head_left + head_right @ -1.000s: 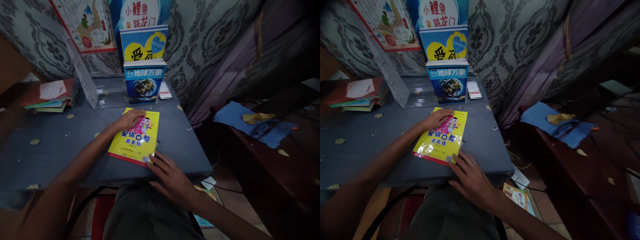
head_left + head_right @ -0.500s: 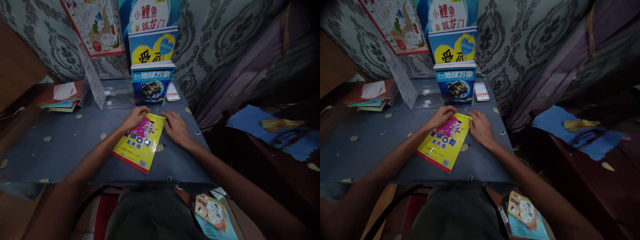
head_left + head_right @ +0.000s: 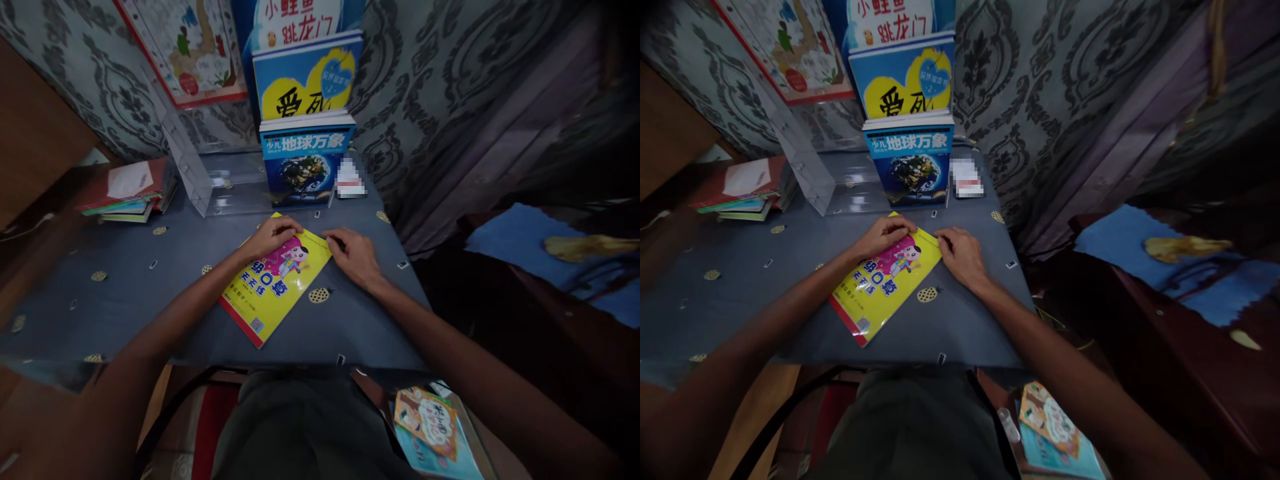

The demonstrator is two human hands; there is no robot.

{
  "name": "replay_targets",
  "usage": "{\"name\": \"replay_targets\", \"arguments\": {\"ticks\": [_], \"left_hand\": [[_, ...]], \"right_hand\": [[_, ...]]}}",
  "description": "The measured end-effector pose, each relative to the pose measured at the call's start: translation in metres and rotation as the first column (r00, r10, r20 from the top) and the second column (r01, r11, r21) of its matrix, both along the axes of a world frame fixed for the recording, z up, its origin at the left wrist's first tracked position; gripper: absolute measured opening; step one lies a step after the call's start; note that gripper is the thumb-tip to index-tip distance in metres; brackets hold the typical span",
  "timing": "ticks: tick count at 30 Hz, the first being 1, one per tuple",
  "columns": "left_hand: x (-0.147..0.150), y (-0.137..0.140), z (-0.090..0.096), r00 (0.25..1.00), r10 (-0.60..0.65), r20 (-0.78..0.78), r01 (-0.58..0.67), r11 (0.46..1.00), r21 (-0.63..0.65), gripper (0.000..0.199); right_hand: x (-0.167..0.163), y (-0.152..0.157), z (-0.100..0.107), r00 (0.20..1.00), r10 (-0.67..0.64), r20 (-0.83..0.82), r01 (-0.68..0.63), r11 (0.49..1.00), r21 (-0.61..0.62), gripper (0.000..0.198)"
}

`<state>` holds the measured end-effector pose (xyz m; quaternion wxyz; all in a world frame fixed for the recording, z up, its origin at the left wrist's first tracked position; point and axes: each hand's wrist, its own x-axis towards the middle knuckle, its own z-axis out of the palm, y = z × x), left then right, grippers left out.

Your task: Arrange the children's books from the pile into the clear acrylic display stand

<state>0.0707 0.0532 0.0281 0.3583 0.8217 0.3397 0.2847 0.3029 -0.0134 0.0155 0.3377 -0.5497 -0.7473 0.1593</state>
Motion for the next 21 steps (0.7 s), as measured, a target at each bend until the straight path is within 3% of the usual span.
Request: {"name": "replay_targets", "arguments": {"ticks": [8, 14, 18, 21], "left_hand": [[0.016, -0.023, 0.000, 0.983, 0.180, -0.027, -0.180, 0.984, 0.003, 0.024], [0.005, -0.022, 0.000, 0.980, 0.148, 0.130, -0.119, 0.971, -0.209, 0.021], [-0.005, -0.017, -0.003, 0.945, 0.193, 0.263, -0.093, 0.932, -0.351, 0.022], [-0.008, -0.015, -0.008, 0.896, 0.240, 0.373, -0.062, 0.901, -0.430, 0.022]], "right_hand": [[0.004, -0.002, 0.004, 0.995, -0.042, -0.094, 0.038, 0.998, -0.047, 0.032], [0.011, -0.002, 0.008, 0.992, -0.052, -0.114, 0.041, 0.994, -0.097, 0.034], [0.014, 0.002, 0.006, 0.965, -0.025, -0.262, -0.021, 0.985, -0.172, 0.034], [0.015, 0.005, 0.004, 0.901, -0.029, -0.434, -0.093, 0.961, -0.259, 0.034]]}}
